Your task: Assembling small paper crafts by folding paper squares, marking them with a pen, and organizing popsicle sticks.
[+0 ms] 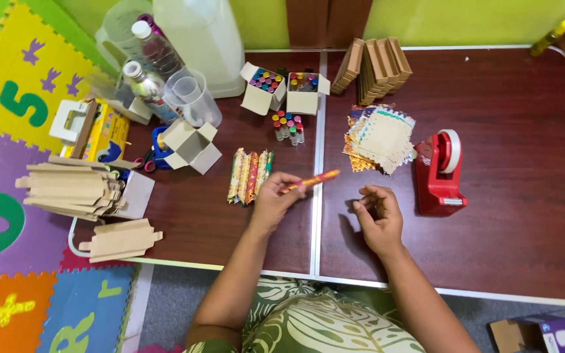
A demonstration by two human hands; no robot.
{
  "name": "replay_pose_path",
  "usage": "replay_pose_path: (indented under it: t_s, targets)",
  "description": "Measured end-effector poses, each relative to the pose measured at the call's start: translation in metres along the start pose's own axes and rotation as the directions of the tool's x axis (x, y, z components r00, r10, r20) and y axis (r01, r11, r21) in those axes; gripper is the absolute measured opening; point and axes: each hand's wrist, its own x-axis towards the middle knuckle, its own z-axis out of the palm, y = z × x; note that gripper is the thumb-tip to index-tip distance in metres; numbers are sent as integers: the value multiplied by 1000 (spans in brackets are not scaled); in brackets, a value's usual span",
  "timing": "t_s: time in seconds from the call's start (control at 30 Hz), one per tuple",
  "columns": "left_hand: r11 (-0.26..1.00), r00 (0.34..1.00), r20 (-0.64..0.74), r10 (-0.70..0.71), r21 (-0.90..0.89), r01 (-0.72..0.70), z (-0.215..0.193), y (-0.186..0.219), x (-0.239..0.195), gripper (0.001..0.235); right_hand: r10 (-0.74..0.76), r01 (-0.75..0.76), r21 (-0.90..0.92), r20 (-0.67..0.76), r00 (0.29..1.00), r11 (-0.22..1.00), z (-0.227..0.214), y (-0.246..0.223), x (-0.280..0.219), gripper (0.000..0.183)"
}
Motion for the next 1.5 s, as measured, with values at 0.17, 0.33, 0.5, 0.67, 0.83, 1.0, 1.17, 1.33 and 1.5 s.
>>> replay_pose_path:
  t_s: [0.17, 0.33, 0.5, 0.67, 0.83, 1.0, 1.17, 1.33, 1.5]
  targets:
    - [919, 958, -222, 183, 385, -87, -46, 7, -10, 25, 6, -5, -31, 35, 999, 999, 3, -2, 0, 34]
    - [294, 772, 15, 636, 920, -259, -57, -12, -11, 20, -23, 28, -87, 55, 998, 996, 4, -7, 2, 27]
    - [-80, 681, 232, 695, 966, -248, -53, -41, 1, 16, -60, 66, -148, 41, 997, 987, 1, -7, 1, 21]
    - [-175, 689, 252, 680, 968, -180, -48, -53, 7, 15, -81, 86, -163, 34, 996, 983, 1, -21, 6, 17]
    - [-196, 723, 180, 667, 979, -64, -46, -61, 5, 19, -83, 89, -168, 40, 996, 982, 2, -27, 6, 14]
    - [-200, 778, 91, 621, 979, 45, -37, -58, 2, 28, -71, 84, -180, 75, 995, 980, 3, -31, 5, 11]
    - [-155, 778, 71, 624, 987, 34, -48, -73, 11, 34, -65, 80, -184, 88, 994, 980, 3, -28, 6, 8]
    - [-105, 764, 94, 639, 994, -35, -51, -74, 13, 36, -65, 85, -206, 104, 992, 975, 3, -24, 4, 7]
    - [-189, 715, 169, 678, 981, -53, -42, -65, 11, 18, -92, 116, -203, 124, 988, 972, 3, -20, 3, 6]
